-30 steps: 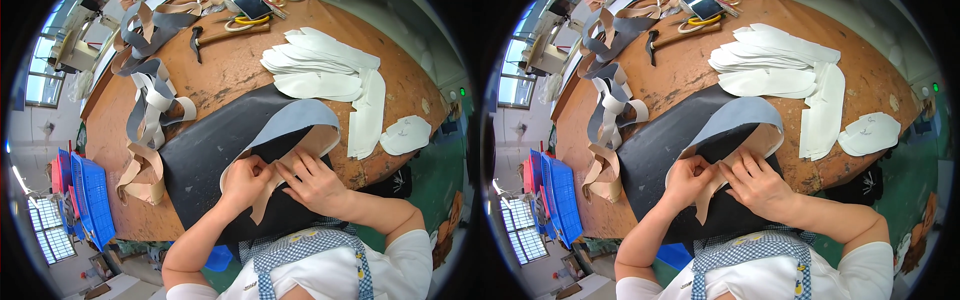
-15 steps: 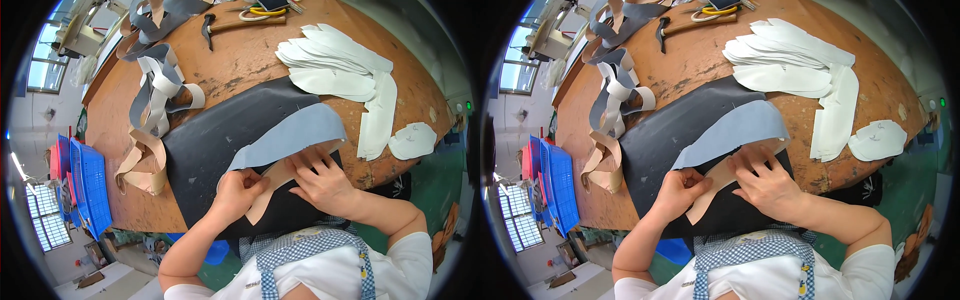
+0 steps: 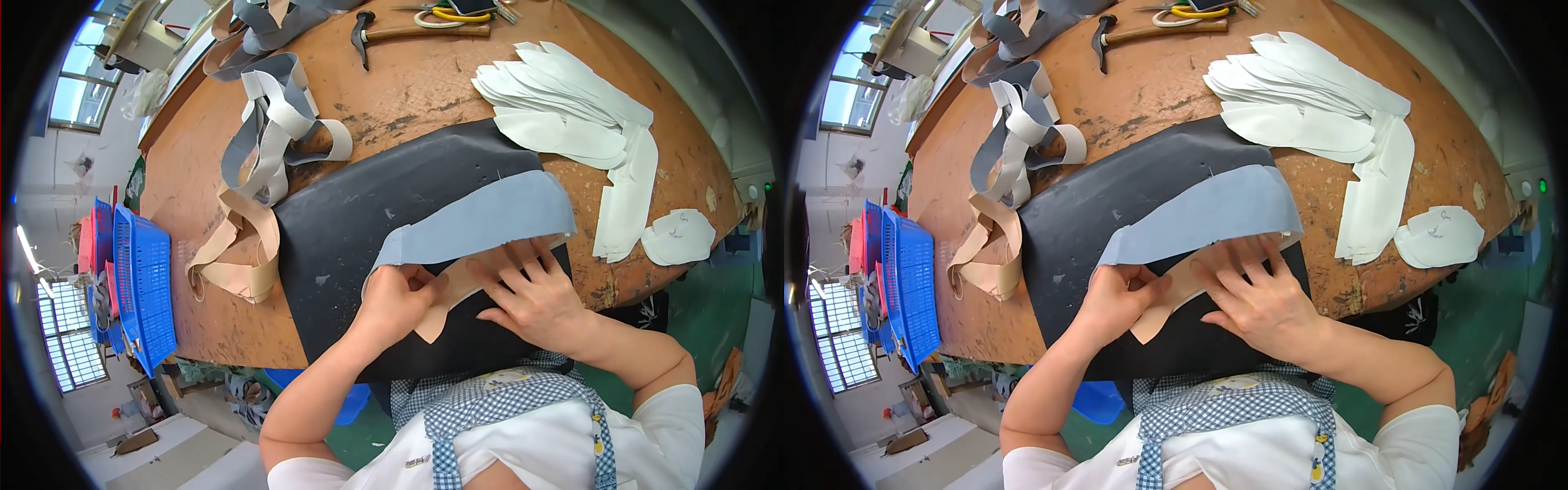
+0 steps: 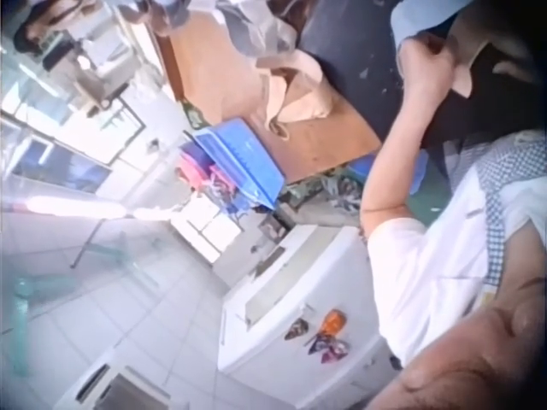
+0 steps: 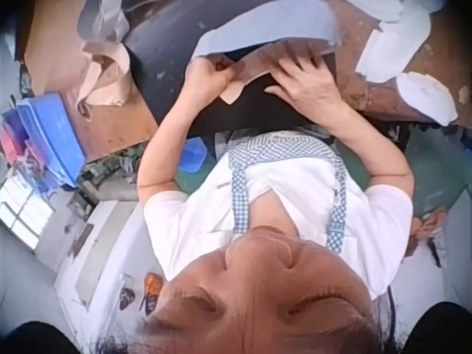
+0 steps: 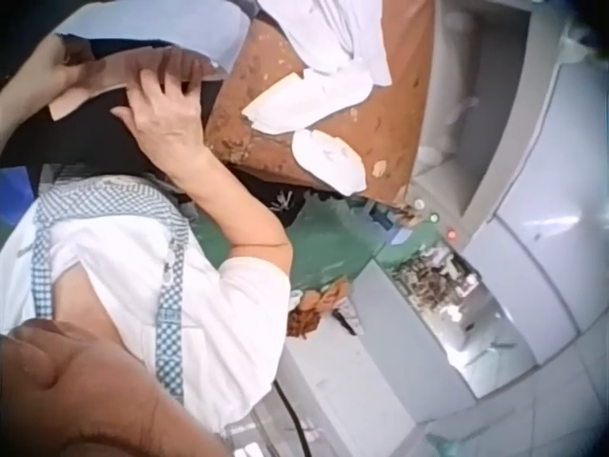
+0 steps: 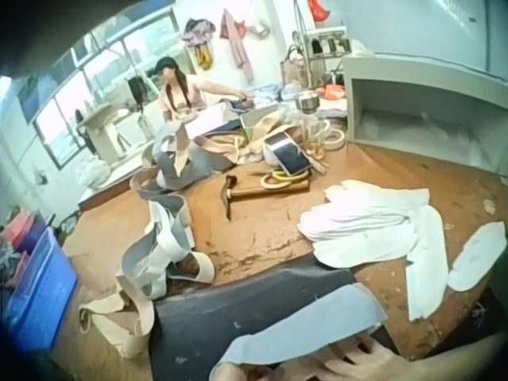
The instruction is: Assembling and aligning leather shoe upper components and inner linings on a workbench.
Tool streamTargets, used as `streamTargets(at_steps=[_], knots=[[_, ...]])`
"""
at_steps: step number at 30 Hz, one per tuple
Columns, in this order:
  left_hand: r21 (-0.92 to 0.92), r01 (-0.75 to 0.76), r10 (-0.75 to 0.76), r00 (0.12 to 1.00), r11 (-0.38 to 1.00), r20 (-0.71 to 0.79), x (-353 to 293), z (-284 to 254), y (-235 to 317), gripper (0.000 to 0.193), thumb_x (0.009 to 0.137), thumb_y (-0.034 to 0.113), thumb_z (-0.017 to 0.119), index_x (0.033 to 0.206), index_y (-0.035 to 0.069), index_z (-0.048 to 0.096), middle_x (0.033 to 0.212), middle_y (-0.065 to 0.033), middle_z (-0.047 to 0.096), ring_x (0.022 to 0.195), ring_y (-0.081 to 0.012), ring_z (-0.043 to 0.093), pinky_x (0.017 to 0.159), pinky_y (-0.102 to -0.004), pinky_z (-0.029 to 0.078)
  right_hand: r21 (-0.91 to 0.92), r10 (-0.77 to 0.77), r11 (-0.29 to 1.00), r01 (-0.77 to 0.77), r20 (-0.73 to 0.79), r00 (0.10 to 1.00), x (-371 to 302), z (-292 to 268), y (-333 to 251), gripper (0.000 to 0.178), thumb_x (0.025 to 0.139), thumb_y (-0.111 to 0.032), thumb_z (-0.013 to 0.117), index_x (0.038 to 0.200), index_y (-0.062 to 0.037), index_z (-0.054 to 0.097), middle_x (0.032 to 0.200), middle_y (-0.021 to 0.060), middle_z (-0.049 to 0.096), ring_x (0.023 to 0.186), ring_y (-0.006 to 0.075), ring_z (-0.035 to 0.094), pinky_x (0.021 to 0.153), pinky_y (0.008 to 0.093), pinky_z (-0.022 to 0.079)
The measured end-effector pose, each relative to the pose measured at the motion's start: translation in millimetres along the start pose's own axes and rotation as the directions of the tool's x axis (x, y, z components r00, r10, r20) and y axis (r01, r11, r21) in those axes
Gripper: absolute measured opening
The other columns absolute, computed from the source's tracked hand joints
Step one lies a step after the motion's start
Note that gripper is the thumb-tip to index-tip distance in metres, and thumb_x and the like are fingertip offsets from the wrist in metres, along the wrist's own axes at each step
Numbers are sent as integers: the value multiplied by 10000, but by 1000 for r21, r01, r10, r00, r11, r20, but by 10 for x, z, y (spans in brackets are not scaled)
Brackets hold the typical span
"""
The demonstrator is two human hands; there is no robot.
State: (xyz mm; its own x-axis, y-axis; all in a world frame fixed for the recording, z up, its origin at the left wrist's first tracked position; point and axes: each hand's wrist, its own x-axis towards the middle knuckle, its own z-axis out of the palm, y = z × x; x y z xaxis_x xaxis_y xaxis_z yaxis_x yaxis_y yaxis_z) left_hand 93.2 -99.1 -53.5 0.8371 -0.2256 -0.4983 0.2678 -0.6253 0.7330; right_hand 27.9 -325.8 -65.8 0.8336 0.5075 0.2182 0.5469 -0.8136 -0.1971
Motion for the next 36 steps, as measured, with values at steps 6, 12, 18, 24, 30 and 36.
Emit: streamTargets(at_steps=[6,12,18,24,30,36], knots=[[276,43,-41,999,960,-13,-29,13,152,275,850,257,728,827,-17,741,709,-160,709,672,-249,706,699,-374,546,207,24,977,-44,97,995,68,81,-216,682,748,-322,794,1279,63,610,1320,231,537,1322,407,464,1113,552,373],[-10,80,-79,994,997,72,-368,-50,31,179,925,90,707,923,-84,667,740,-93,704,665,-108,684,576,-238,538,114,-117,986,119,-30,993,61,181,-269,680,768,-299,772,1255,137,584,1320,273,549,1303,414,499,1128,516,386],[-223,96,-117,990,970,-83,-643,48,-225,193,964,92,669,934,-98,667,757,-107,712,657,-116,687,591,-238,568,78,-111,991,110,2,994,96,166,-308,717,767,-339,759,1273,135,575,1333,292,537,1317,422,487,1115,517,402],[-275,79,-112,988,958,-103,-649,25,-312,192,962,96,673,950,-96,679,759,-115,718,632,-106,682,569,-227,550,72,-112,991,110,22,993,110,154,-335,732,749,-327,774,1274,140,571,1358,298,517,1322,431,481,1114,523,403],[-258,124,-150,985,958,-85,-637,-7,-276,205,942,110,683,934,-95,688,703,-110,710,571,-103,666,519,-225,507,138,-96,986,95,-2,995,114,137,-405,722,730,-337,796,1299,60,597,1374,285,498,1348,440,445,1110,547,393],[-99,27,-48,975,995,-219,-661,156,-360,210,931,135,698,865,-63,687,640,-87,692,538,-99,661,504,-232,494,192,-71,981,39,158,985,97,173,-554,667,732,-295,805,1282,30,613,1369,262,495,1337,437,449,1103,562,389]])
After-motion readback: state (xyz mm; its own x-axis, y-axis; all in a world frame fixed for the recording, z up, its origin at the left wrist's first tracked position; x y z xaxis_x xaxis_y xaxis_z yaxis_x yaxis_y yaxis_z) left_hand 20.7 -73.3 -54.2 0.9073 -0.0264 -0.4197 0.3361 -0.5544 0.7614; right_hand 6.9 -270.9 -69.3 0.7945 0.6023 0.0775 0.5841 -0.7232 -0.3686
